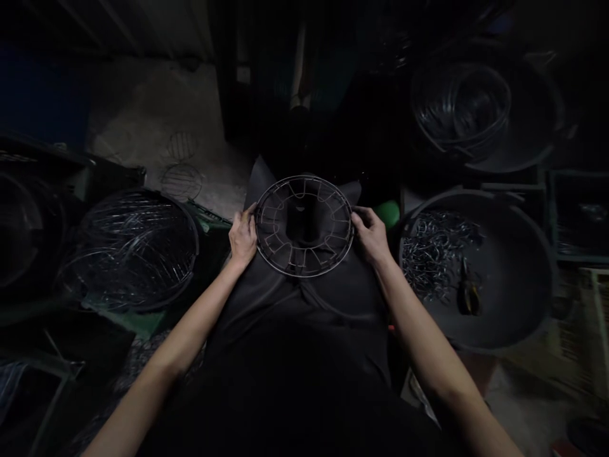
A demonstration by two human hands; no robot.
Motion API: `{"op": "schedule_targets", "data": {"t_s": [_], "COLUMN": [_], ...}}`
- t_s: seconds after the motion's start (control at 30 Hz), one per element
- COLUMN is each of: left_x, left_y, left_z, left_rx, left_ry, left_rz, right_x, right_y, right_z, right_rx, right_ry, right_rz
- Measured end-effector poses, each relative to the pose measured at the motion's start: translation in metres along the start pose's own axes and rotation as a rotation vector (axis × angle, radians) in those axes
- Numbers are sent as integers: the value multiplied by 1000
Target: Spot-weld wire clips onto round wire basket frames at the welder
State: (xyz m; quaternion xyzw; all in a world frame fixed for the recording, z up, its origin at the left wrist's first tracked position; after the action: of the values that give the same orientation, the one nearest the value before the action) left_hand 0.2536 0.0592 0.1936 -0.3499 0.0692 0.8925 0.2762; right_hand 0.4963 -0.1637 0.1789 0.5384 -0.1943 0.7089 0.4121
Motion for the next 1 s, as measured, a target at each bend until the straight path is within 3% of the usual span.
{"op": "schedule_targets", "data": {"t_s": [0.2,0.3,0.43,0.53,0.6,0.73,1.0], "left_x": [4,15,38,44,45,41,35], "left_y": [-9,-11,-9,-7,-6,-5,-2], "left_z": [4,-6,-25,-29,-27,-23,-23], "left_rx": [105,60,-12,-26,-21,-24,-21], "left_ry": [309,310,225,191,187,214,238], "left_rz": [91,79,96,72,74,66,37], "right_x": [-20,-21,-8,3,9,15,-3], "right_y": [34,35,34,45,57,84,99], "right_z": [-4,-9,-14,-11,-11,-24,-40], "right_rx": [113,80,-50,-95,-15,285,214], "right_ry": [-192,-192,-10,193,295,471,788], "right_rz": [-216,-190,-29,20,49,119,29]}}
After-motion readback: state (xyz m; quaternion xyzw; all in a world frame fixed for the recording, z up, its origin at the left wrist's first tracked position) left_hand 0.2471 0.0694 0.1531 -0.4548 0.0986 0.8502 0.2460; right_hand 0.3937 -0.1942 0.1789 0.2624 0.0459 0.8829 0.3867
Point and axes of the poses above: each hand's wrist, its own y-axis away from the middle knuckle, its own z-axis out of the back of the hand, x = y × z, the point moved 8 cm from there along -y, towards the middle knuckle, and after that the axes turned 2 degrees about z, right-handed, at the moved point
